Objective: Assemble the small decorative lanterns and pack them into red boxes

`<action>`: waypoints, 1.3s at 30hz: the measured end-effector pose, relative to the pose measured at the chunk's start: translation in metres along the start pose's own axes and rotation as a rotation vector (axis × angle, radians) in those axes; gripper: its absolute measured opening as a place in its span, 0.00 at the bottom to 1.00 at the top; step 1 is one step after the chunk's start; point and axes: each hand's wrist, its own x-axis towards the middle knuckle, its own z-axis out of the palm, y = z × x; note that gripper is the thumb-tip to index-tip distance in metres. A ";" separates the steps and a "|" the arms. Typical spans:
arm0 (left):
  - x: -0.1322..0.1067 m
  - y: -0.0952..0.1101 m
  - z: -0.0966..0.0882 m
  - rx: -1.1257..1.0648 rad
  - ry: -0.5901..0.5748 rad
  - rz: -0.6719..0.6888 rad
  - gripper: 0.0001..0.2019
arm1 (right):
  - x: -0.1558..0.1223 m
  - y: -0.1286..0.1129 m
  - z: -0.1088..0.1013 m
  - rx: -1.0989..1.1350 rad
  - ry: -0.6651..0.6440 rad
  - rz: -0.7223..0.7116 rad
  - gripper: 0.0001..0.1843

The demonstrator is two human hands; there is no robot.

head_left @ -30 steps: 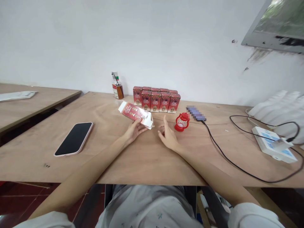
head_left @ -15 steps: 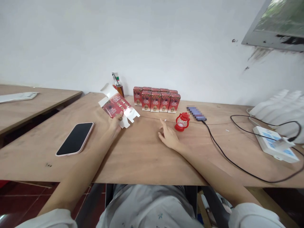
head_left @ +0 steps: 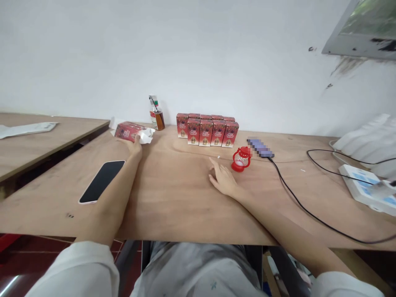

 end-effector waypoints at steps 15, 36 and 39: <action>-0.008 -0.012 0.006 0.737 -0.228 0.120 0.25 | -0.001 -0.004 -0.005 -0.141 0.216 -0.146 0.26; -0.123 0.041 0.038 0.519 -0.621 0.373 0.30 | 0.013 0.079 -0.015 0.621 0.317 0.390 0.38; -0.168 0.059 0.053 0.166 -0.762 0.474 0.30 | 0.013 0.077 -0.018 0.631 0.241 0.380 0.33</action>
